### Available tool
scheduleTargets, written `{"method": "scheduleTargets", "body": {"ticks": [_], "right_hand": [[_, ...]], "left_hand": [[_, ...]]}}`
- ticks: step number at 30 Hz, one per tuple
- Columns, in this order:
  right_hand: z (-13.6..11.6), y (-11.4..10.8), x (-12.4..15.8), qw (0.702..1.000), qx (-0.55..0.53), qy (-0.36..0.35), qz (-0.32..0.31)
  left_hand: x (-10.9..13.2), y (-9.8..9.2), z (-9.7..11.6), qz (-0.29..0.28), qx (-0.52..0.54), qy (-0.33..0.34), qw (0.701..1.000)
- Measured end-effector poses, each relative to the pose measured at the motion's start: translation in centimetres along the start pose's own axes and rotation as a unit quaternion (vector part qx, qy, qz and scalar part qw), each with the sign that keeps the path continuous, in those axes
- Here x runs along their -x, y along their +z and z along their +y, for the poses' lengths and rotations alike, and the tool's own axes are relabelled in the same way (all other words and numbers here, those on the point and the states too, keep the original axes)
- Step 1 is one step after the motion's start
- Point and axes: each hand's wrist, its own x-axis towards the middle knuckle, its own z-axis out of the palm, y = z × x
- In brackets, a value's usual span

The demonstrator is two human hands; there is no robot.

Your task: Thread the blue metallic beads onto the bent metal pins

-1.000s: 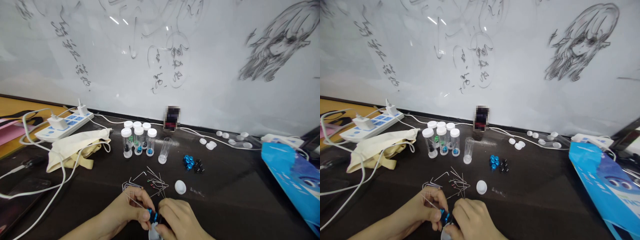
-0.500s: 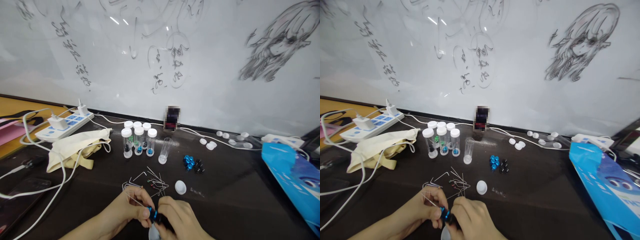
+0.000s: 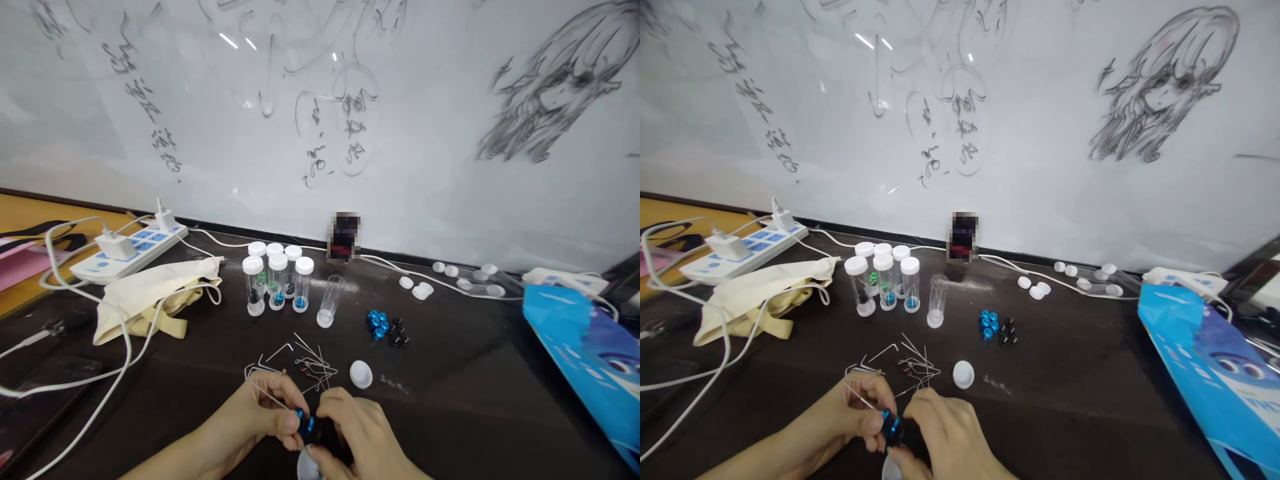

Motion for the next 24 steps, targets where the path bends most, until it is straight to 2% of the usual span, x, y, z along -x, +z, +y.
{"method": "scheduleTargets", "body": {"ticks": [6, 9, 15, 24], "right_hand": [[0.1, 0.2, 0.1, 0.999, 0.036, -0.019, -0.019], [0.1, -0.1, 0.0, 0.999, 0.026, -0.003, -0.029], [-0.2, -0.8, -0.3, 1.000, -0.016, -0.011, 0.002], [0.2, -0.2, 0.2, 1.000, -0.007, -0.004, -0.023]], "left_hand": [[0.0, 0.2, 0.0, -0.001, -0.011, -0.008, 1.000], [0.0, 0.2, -0.1, 0.001, -0.010, -0.005, 1.000], [-0.1, -0.1, -0.5, 0.012, -0.002, 0.011, 1.000], [-0.1, 0.0, -0.3, 0.015, -0.006, -0.001, 1.000]]}}
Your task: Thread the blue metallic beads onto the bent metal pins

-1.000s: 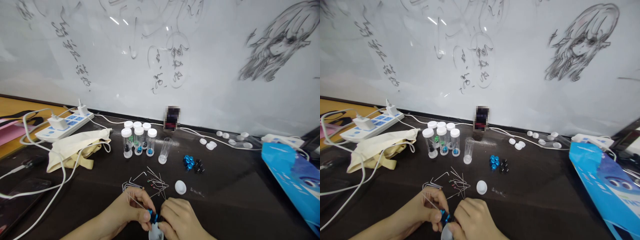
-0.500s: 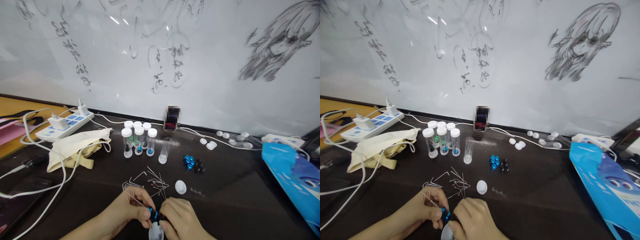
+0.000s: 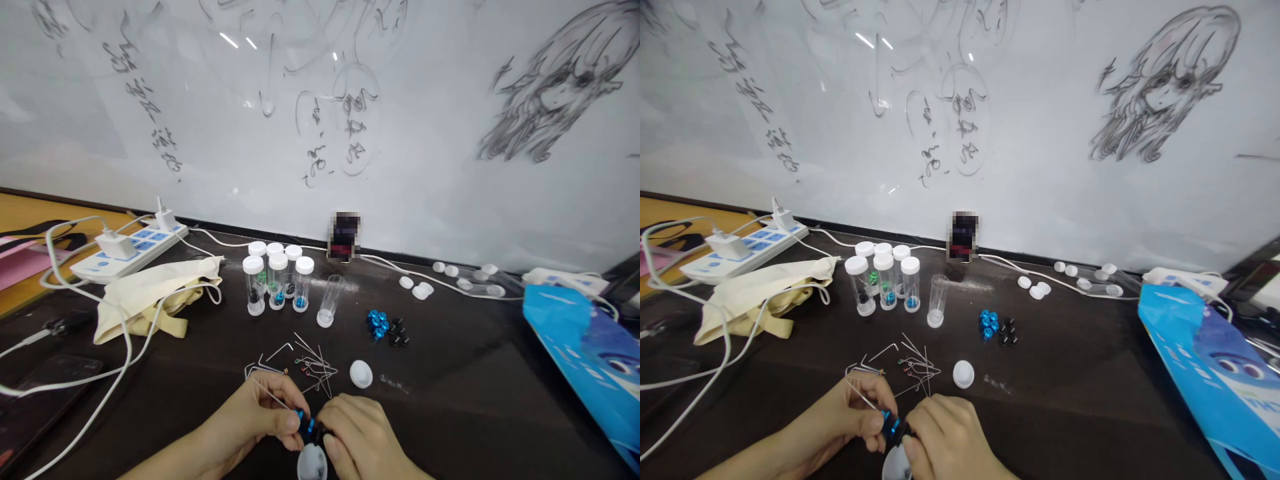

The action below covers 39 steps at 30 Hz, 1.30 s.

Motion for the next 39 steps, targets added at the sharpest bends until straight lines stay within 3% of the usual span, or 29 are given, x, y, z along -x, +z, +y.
{"method": "scheduleTargets", "body": {"ticks": [6, 12, 18, 23, 29, 34, 39], "right_hand": [[-0.13, -0.34, -0.13, 0.999, -0.010, -0.013, 0.033], [-0.12, -0.25, -0.04, 1.000, -0.009, -0.006, 0.010], [-0.25, -0.60, -0.33, 0.999, 0.002, -0.021, 0.040], [-0.10, -0.42, -0.14, 1.000, 0.004, -0.017, 0.021], [-0.26, -0.64, -0.24, 0.999, 0.003, -0.015, 0.043], [-0.25, -0.47, -0.26, 1.000, 0.012, -0.019, 0.011], [-0.24, -0.64, -0.16, 0.999, 0.006, -0.023, 0.029]], "left_hand": [[-0.19, -0.12, -0.17, 0.003, 0.003, 0.017, 1.000], [-0.05, -0.01, -0.11, 0.004, -0.002, 0.009, 1.000], [0.05, -0.04, -0.18, 0.005, 0.003, 0.016, 1.000], [-0.04, 0.00, -0.13, 0.008, -0.002, 0.017, 1.000], [-0.09, -0.08, -0.16, 0.006, 0.001, 0.017, 1.000], [0.03, 0.02, -0.10, 0.008, -0.002, 0.013, 1.000], [0.07, 0.09, -0.01, 0.009, 0.003, 0.015, 1.000]]}}
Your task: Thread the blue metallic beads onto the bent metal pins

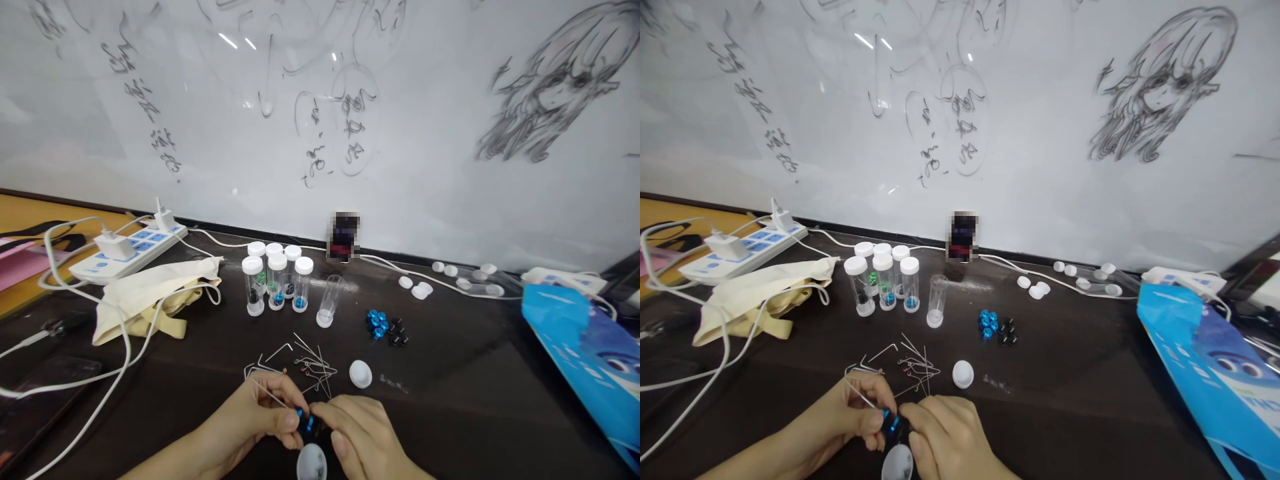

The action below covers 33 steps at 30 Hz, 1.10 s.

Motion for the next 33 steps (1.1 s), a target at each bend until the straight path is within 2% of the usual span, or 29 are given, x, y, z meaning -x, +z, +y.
{"method": "scheduleTargets", "body": {"ticks": [6, 12, 17, 21, 24, 25, 27, 29, 31, 33], "right_hand": [[0.1, 0.2, 0.0, 1.000, -0.001, 0.006, -0.022], [0.0, -0.1, -0.1, 1.000, -0.004, 0.000, 0.013], [0.0, 0.1, -0.3, 1.000, -0.005, -0.001, 0.003], [-0.3, -0.8, -0.3, 0.998, 0.025, -0.004, 0.062], [0.4, -3.1, -0.7, 0.987, 0.074, -0.042, 0.139], [1.1, -4.1, -1.1, 0.983, 0.089, -0.039, 0.156], [3.5, -6.2, -2.8, 0.981, 0.144, 0.002, 0.129], [7.1, -7.6, -5.4, 0.955, 0.266, 0.046, 0.122], [11.3, -8.2, -8.2, 0.910, 0.407, 0.067, 0.048], [15.5, -8.0, -10.7, 0.899, 0.434, 0.062, 0.008]], "left_hand": [[-0.1, 0.0, 0.0, -0.005, 0.001, 0.003, 1.000], [-0.1, 0.0, -0.1, 0.003, 0.000, 0.002, 1.000], [0.0, -0.1, -0.2, -0.006, 0.000, 0.000, 1.000], [-0.2, -0.3, -0.4, -0.009, 0.002, 0.001, 1.000], [-0.6, -0.6, -0.6, -0.015, 0.014, -0.014, 1.000], [-0.7, -0.6, -0.6, -0.018, 0.021, -0.021, 0.999], [-0.9, -0.7, -0.5, -0.021, 0.026, -0.026, 0.999], [-0.9, -0.8, -0.5, -0.023, 0.022, -0.030, 0.999], [-0.9, -1.0, -0.5, -0.023, 0.010, -0.033, 0.999], [-1.2, -1.3, -0.7, -0.024, -0.007, -0.029, 0.999]]}}
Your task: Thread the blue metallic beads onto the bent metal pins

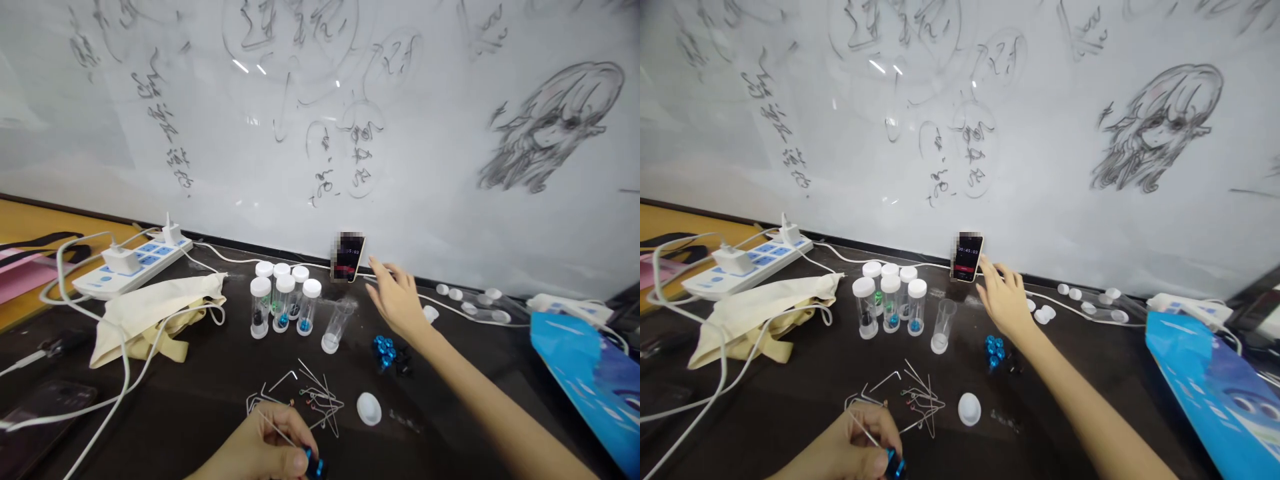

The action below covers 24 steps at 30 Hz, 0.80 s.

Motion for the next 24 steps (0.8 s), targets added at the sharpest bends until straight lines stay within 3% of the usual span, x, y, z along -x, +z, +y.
{"method": "scheduleTargets", "body": {"ticks": [5, 10, 14, 19, 24], "right_hand": [[2.3, 5.8, -4.1, 0.998, 0.027, -0.045, -0.024], [2.8, 7.7, -4.9, 0.997, 0.027, -0.068, -0.032], [2.8, 7.1, -4.6, 0.999, 0.018, -0.038, -0.015], [3.0, 4.7, -3.2, 0.999, 0.000, 0.030, 0.026], [2.7, 2.1, -1.6, 0.998, -0.040, 0.027, 0.031]], "left_hand": [[-1.3, -1.0, -0.7, -0.009, -0.061, 0.041, 0.997], [-1.7, -1.3, -0.8, -0.014, -0.087, 0.048, 0.995], [-1.5, -1.3, -0.8, -0.015, -0.089, 0.049, 0.995], [-1.6, -1.5, -1.2, -0.020, -0.076, 0.048, 0.996], [-1.1, -0.9, -1.0, -0.016, -0.020, 0.027, 0.999]]}}
